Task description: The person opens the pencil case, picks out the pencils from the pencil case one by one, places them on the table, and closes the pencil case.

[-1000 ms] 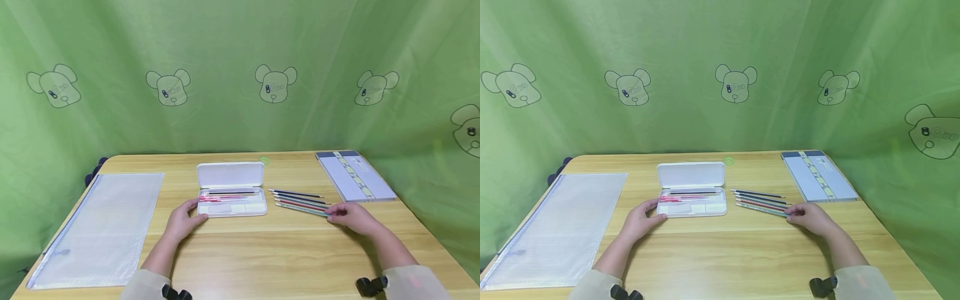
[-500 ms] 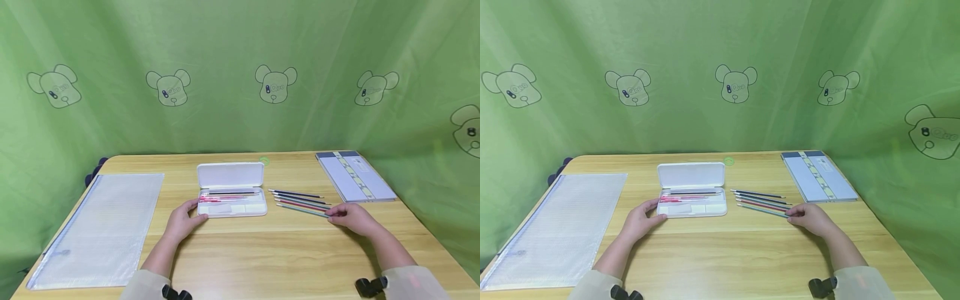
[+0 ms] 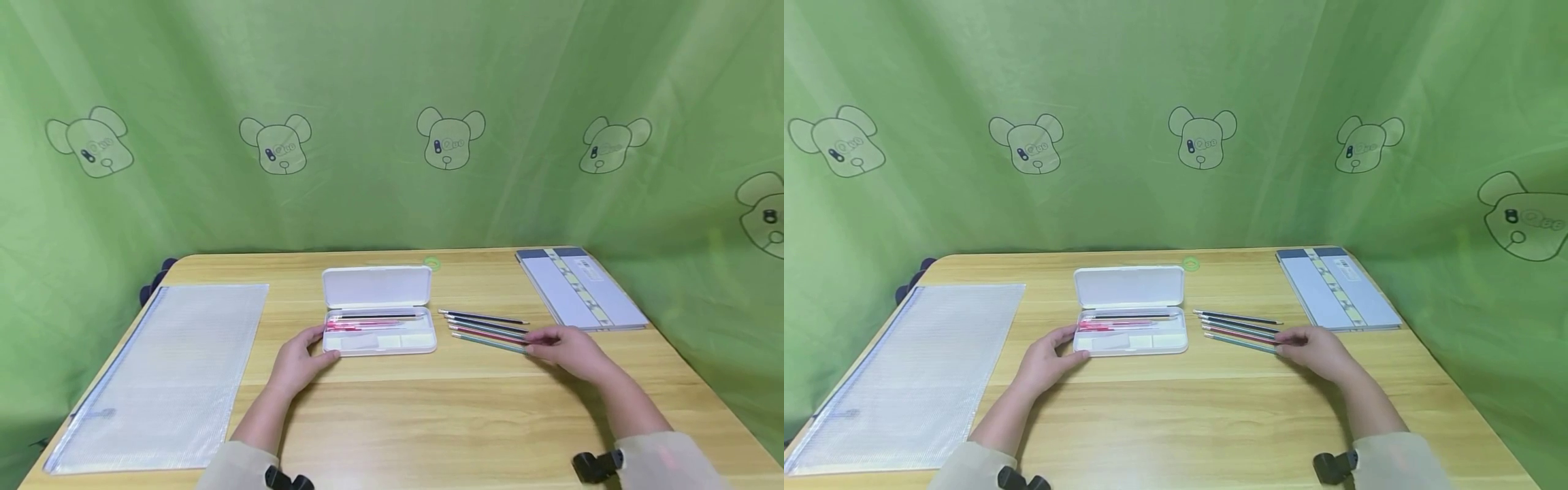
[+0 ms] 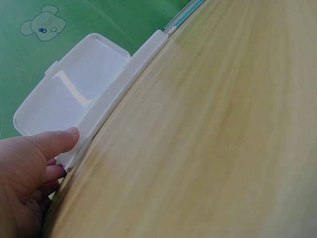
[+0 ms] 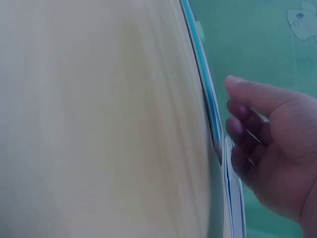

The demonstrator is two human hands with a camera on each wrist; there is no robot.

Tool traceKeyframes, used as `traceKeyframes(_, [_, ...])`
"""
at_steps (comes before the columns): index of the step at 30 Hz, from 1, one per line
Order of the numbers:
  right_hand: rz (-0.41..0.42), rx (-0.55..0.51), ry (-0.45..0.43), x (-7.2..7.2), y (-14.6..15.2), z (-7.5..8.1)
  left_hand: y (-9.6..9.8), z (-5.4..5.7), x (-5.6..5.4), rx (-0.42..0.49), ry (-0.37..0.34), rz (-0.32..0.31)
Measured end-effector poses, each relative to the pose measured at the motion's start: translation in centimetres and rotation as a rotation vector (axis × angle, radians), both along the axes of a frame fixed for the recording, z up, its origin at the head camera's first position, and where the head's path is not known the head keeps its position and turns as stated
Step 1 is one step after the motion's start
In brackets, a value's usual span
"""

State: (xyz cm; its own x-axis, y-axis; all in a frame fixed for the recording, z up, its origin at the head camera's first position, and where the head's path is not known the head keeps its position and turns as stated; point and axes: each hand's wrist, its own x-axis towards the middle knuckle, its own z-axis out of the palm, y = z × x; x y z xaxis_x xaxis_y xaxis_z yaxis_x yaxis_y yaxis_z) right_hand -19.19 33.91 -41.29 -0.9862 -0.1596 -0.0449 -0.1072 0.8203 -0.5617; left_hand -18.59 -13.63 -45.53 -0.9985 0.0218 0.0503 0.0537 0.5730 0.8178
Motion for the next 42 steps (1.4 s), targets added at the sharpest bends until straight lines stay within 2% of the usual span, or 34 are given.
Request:
traceKeyframes(12, [0.018,-0.081,0.061,-2.7,-5.0,0.3,0.0,0.0,-0.1,0.003,-0.007,0.005])
traceKeyframes(21, [0.041,-0.197,0.006,-4.3,-9.8,0.4,0.0,-0.1,-0.1,0.003,-0.005,0.005])
traceKeyframes(27, [0.074,-0.244,0.023,-5.1,-12.5,0.1,0.0,-0.2,-0.2,0.003,-0.006,0.005])
traceKeyframes(42, [0.138,-0.234,-0.001,-6.7,-17.8,0.0,0.0,-0.2,-0.3,0.009,-0.007,0.008])
